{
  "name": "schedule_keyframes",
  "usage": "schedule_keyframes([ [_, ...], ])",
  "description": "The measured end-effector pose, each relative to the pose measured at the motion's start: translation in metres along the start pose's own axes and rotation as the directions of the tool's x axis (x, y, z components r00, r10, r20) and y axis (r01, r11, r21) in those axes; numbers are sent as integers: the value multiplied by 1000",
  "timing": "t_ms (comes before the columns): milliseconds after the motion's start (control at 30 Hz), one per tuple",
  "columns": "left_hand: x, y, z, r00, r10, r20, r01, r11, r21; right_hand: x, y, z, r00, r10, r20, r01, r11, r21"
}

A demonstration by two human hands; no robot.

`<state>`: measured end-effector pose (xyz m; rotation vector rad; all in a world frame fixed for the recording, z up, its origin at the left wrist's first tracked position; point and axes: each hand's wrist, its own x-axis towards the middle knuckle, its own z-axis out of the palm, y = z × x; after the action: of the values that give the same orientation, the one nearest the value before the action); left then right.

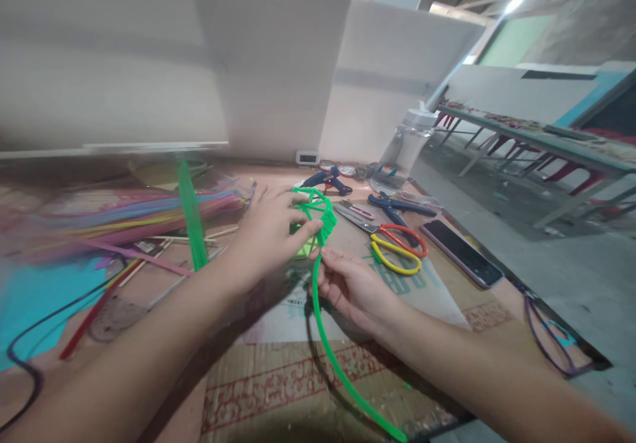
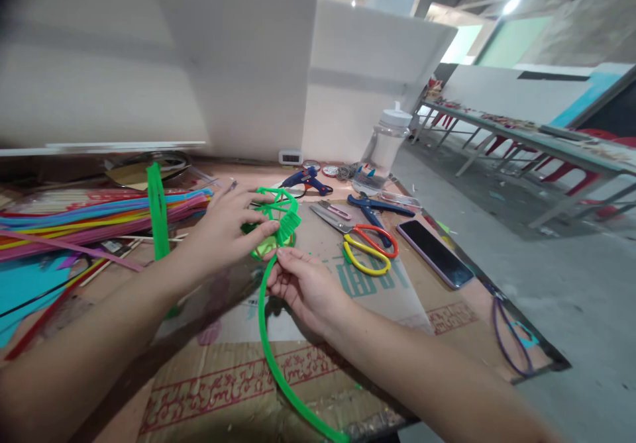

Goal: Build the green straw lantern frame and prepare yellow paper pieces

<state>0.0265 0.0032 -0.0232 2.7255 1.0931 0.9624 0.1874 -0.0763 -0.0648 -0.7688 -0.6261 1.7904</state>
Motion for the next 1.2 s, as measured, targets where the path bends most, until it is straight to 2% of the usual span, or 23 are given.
schedule_keyframes([
  [233,0,0,1,1000,-29,-6,29,1000,-10,-2,0,0,1000,0,-9,0,999,-43],
  [467,2,-1,1,997,-77,13,78,990,-121,0,5,-2,1000,16,26,-13,995,-104],
  [667,2,-4,2,997,-76,27,79,991,-112,3,6,-7,997,-42,69,55,981,-186],
  [1200,2,-5,0,995,-83,50,89,989,-121,0,0,-9,995,32,95,-18,990,-141],
])
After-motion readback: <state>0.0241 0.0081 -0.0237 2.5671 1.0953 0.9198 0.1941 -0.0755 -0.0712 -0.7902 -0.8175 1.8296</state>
